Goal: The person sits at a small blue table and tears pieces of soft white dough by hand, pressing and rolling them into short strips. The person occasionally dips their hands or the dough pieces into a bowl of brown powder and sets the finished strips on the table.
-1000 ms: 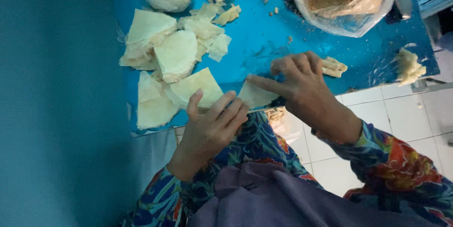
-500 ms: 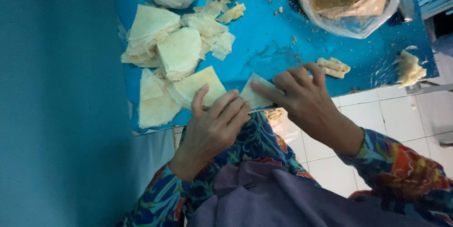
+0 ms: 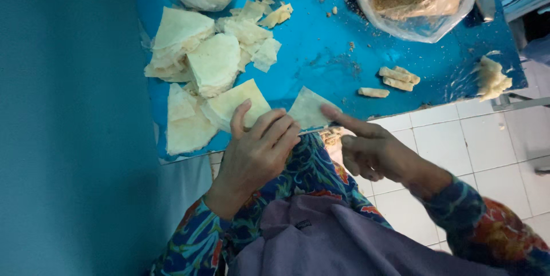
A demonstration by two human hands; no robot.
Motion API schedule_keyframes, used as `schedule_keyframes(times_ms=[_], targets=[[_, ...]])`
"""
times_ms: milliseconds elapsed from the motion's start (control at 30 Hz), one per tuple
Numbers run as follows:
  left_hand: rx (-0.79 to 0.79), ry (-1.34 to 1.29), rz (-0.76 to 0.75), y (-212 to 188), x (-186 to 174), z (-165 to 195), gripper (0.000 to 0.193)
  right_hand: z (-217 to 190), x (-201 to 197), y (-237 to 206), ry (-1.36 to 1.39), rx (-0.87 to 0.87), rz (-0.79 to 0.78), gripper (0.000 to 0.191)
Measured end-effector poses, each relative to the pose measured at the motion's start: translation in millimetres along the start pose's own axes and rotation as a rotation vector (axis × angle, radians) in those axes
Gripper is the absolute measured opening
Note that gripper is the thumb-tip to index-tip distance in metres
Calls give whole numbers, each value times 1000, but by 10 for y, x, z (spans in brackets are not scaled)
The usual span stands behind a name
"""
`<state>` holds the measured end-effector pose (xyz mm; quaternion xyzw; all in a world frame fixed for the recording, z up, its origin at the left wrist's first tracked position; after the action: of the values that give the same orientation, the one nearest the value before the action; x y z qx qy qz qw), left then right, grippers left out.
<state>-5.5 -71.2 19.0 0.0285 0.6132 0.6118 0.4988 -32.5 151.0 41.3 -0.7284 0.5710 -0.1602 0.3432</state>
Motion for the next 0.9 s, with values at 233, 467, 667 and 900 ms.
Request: schedule_keyframes(times_ms=[233, 467, 667, 900], targets=[[-29, -25, -10, -12, -10, 3, 20, -442, -104, -310, -737, -963, 366, 38], [-19, -21, 31, 20, -10, -5, 18, -516, -122, -126, -1201, -1359, 548, 55], [-23, -45, 28, -40, 35, -24, 14, -1133, -1075, 411, -926, -1440, 672, 31], [-24, -67, 39, -137, 97, -74, 18, -1414, -1113, 1129, -807, -1442, 609, 20]])
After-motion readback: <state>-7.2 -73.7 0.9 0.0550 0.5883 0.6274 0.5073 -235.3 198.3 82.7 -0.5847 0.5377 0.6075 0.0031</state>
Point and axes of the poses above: each hand's wrist, its own y-axis towards the middle knuckle, its own x-axis out of the palm, z = x × y, the point moved 4 cm from there along y, towards the middle knuckle, and after that the axes turned 14 degrees about z, right-handed, at the moved point
